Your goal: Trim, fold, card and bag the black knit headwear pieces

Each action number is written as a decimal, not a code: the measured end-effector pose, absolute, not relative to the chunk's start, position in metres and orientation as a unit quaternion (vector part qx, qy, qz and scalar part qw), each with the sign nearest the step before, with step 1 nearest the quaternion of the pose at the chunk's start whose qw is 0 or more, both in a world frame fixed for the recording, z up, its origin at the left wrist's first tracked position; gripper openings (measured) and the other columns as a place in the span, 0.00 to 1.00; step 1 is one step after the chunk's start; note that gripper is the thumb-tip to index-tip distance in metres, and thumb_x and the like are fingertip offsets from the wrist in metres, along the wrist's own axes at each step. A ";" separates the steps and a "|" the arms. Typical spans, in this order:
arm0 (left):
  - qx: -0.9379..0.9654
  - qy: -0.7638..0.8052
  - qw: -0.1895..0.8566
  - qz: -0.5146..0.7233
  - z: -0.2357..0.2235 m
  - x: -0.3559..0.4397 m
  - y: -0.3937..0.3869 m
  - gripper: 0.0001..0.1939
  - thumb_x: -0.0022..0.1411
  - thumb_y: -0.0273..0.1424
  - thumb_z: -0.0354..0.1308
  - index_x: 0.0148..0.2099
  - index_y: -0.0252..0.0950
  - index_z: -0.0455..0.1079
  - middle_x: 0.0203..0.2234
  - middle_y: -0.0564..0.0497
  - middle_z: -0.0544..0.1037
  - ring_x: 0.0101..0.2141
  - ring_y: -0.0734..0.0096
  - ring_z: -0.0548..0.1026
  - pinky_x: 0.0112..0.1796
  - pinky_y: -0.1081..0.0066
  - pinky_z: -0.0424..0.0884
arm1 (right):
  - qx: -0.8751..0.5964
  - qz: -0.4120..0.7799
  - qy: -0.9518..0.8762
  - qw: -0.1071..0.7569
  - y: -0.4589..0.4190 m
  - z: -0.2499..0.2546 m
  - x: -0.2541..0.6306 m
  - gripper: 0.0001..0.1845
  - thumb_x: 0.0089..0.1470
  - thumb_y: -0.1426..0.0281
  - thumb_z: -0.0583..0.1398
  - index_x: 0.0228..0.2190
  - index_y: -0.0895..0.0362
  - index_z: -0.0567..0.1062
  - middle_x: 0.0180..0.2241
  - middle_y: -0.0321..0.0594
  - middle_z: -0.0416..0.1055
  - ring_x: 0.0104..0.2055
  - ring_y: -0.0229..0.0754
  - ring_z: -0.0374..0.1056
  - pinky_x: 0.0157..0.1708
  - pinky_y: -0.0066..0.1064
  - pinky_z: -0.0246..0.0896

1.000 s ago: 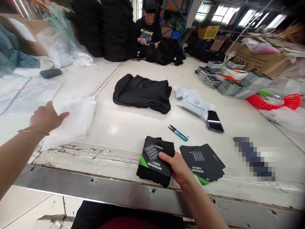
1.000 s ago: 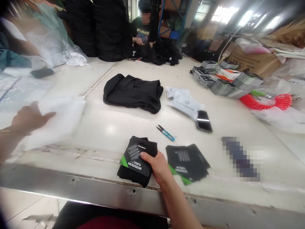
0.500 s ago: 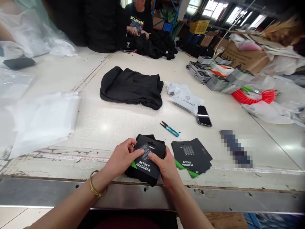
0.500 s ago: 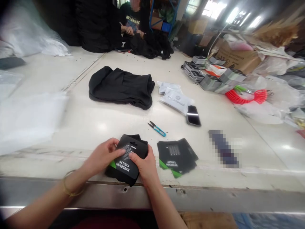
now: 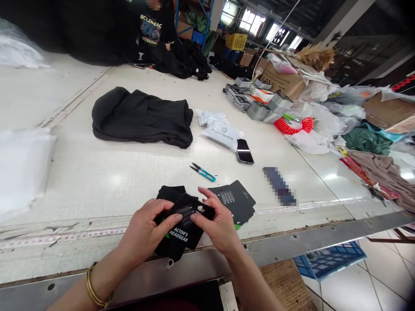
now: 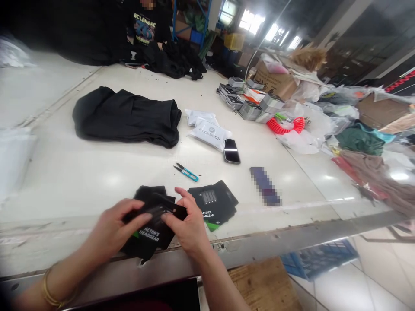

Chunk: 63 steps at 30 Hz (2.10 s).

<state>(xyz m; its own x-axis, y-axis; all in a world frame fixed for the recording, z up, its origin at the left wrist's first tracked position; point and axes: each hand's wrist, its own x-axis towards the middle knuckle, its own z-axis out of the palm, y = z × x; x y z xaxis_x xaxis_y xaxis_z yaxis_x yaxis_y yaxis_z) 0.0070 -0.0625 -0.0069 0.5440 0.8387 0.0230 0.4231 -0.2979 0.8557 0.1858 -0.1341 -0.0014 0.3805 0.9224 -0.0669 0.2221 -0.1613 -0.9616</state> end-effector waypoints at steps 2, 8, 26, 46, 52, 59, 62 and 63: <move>0.807 0.370 0.398 0.231 -0.010 0.008 -0.059 0.12 0.61 0.41 0.51 0.35 0.41 0.70 0.35 0.52 0.74 0.38 0.66 0.70 0.41 0.66 0.66 | -0.679 0.385 -0.403 0.477 -0.138 0.004 0.214 0.12 0.41 0.65 0.65 0.25 0.56 0.68 0.34 0.38 0.72 0.37 0.42 0.69 0.38 0.35 0.63; 0.817 0.437 0.303 0.222 -0.029 -0.001 -0.055 0.15 0.58 0.43 0.54 0.46 0.44 0.69 0.52 0.48 0.65 0.52 0.55 0.63 0.51 0.52 0.62 | -0.770 0.344 -0.422 0.333 -0.140 0.005 0.292 0.14 0.42 0.69 0.62 0.33 0.54 0.66 0.30 0.34 0.71 0.31 0.40 0.68 0.32 0.32 0.64; 0.921 0.359 0.105 0.110 -0.025 0.019 -0.090 0.31 0.58 0.46 0.53 0.62 0.46 0.55 0.63 0.44 0.52 0.61 0.45 0.49 0.52 0.45 0.57 | -0.710 -0.033 -0.665 0.228 -0.171 -0.051 0.284 0.12 0.55 0.68 0.56 0.41 0.54 0.74 0.50 0.47 0.69 0.56 0.52 0.60 0.55 0.55 0.50; 0.600 0.653 0.307 0.345 -0.022 -0.106 -0.088 0.25 0.60 0.41 0.53 0.58 0.45 0.56 0.57 0.45 0.63 0.54 0.53 0.65 0.43 0.59 0.73 | -0.584 0.285 -0.667 0.364 -0.140 -0.020 0.118 0.18 0.56 0.70 0.55 0.49 0.55 0.67 0.48 0.47 0.67 0.49 0.46 0.65 0.45 0.39 0.67; 0.837 0.464 0.126 0.260 -0.023 -0.082 -0.101 0.28 0.57 0.42 0.57 0.59 0.42 0.58 0.56 0.44 0.65 0.55 0.55 0.63 0.53 0.54 0.63 | -0.571 0.162 -0.728 0.344 -0.144 -0.046 0.116 0.12 0.53 0.76 0.55 0.40 0.56 0.70 0.42 0.47 0.70 0.44 0.48 0.67 0.42 0.42 0.68; 0.842 0.461 0.190 0.208 -0.024 -0.073 -0.082 0.20 0.61 0.34 0.52 0.55 0.44 0.64 0.51 0.48 0.72 0.50 0.56 0.69 0.49 0.55 0.65 | -0.555 0.106 -0.765 0.310 -0.138 -0.044 0.109 0.15 0.53 0.79 0.52 0.41 0.58 0.71 0.40 0.49 0.71 0.41 0.48 0.66 0.40 0.44 0.68; 0.664 0.626 0.249 0.323 -0.010 -0.115 -0.061 0.16 0.64 0.35 0.47 0.52 0.41 0.66 0.41 0.50 0.77 0.41 0.60 0.75 0.40 0.63 0.72 | -0.552 0.104 -0.766 0.314 -0.136 -0.044 0.111 0.16 0.54 0.78 0.53 0.44 0.59 0.70 0.40 0.48 0.71 0.40 0.47 0.66 0.39 0.43 0.68; 0.603 0.672 0.239 0.357 -0.005 -0.132 -0.055 0.18 0.64 0.37 0.46 0.53 0.40 0.64 0.43 0.49 0.76 0.41 0.59 0.75 0.39 0.63 0.73 | -0.552 0.105 -0.764 0.317 -0.135 -0.044 0.112 0.15 0.54 0.78 0.53 0.44 0.59 0.70 0.39 0.48 0.71 0.39 0.46 0.66 0.39 0.42 0.68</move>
